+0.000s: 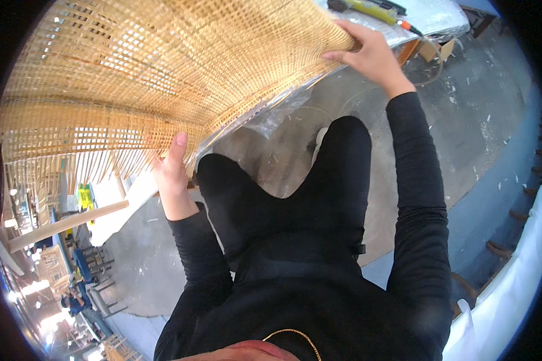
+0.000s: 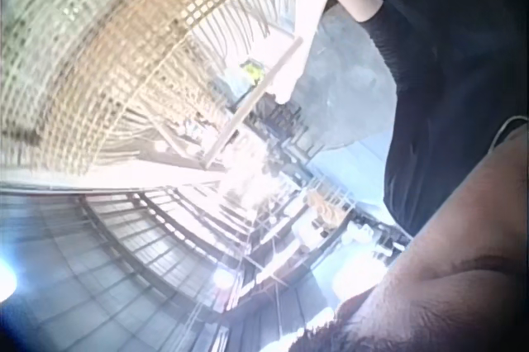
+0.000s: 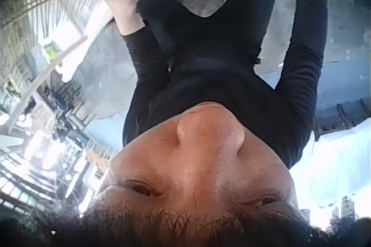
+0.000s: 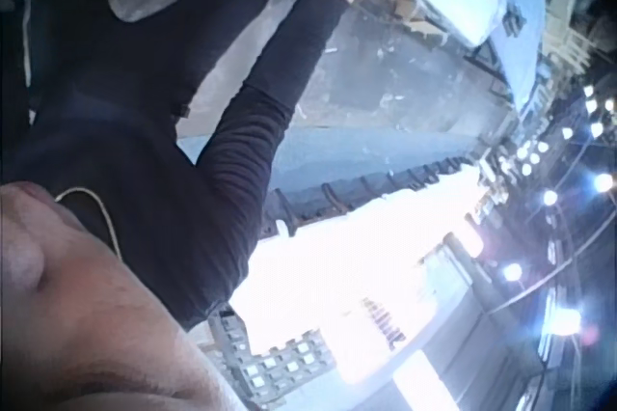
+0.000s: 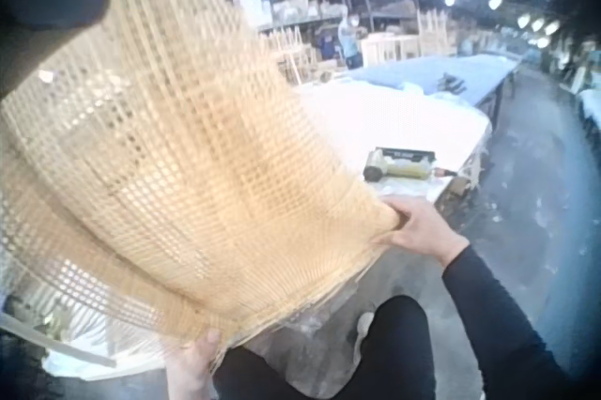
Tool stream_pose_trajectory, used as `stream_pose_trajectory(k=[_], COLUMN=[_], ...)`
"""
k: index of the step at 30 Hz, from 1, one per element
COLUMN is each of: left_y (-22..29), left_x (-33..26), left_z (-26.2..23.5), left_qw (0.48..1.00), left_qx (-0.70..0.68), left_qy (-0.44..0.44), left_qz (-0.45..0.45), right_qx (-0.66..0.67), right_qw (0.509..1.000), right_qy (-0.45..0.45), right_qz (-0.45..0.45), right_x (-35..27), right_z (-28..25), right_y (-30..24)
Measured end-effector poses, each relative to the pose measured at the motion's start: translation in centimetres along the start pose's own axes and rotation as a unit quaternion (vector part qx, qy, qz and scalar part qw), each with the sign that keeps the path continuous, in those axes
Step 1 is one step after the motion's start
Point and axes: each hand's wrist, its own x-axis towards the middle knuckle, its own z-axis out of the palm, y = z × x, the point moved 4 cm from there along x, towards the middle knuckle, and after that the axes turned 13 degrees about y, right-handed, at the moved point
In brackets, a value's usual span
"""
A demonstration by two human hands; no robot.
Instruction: The person attaches woven cane webbing to the underside of a wooden chair seat. They use a pneumatic staple gun to secure the webbing along the edges, periodically repositioning the chair and using a screwdriver to adjust the material. The task is performed in a workshop environment with other furniture frames visible.
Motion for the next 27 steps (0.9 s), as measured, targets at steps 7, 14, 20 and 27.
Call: stream_pose_trajectory(k=[7, 14, 20, 27], left_y=[0.0, 0.5, 1.1, 0.5], left_x=[-0.1, -0.1, -0.1, 0.3], left_z=[0.0, 0.0, 0.6, -0.2], left_qw=[1.0, 1.0, 0.999, 0.998], left_qx=[0.017, 0.014, 0.032, 0.029], left_qy=[-0.001, -0.007, -0.017, -0.057], left_qz=[-0.007, -0.007, 0.019, 0.003], right_qx=[-0.066, -0.045, 0.001, 0.194], right_qw=[0.993, 0.996, 0.997, 0.975], right_qy=[0.071, -0.059, -0.035, 0.065], right_qz=[-0.063, 0.056, -0.07, -0.083], right_x=[0.0, 0.9, 2.3, 6.9], right_z=[-0.7, -1.1, -2.1, 0.5], right_y=[-2.5, -2.5, -8.1, -20.0])
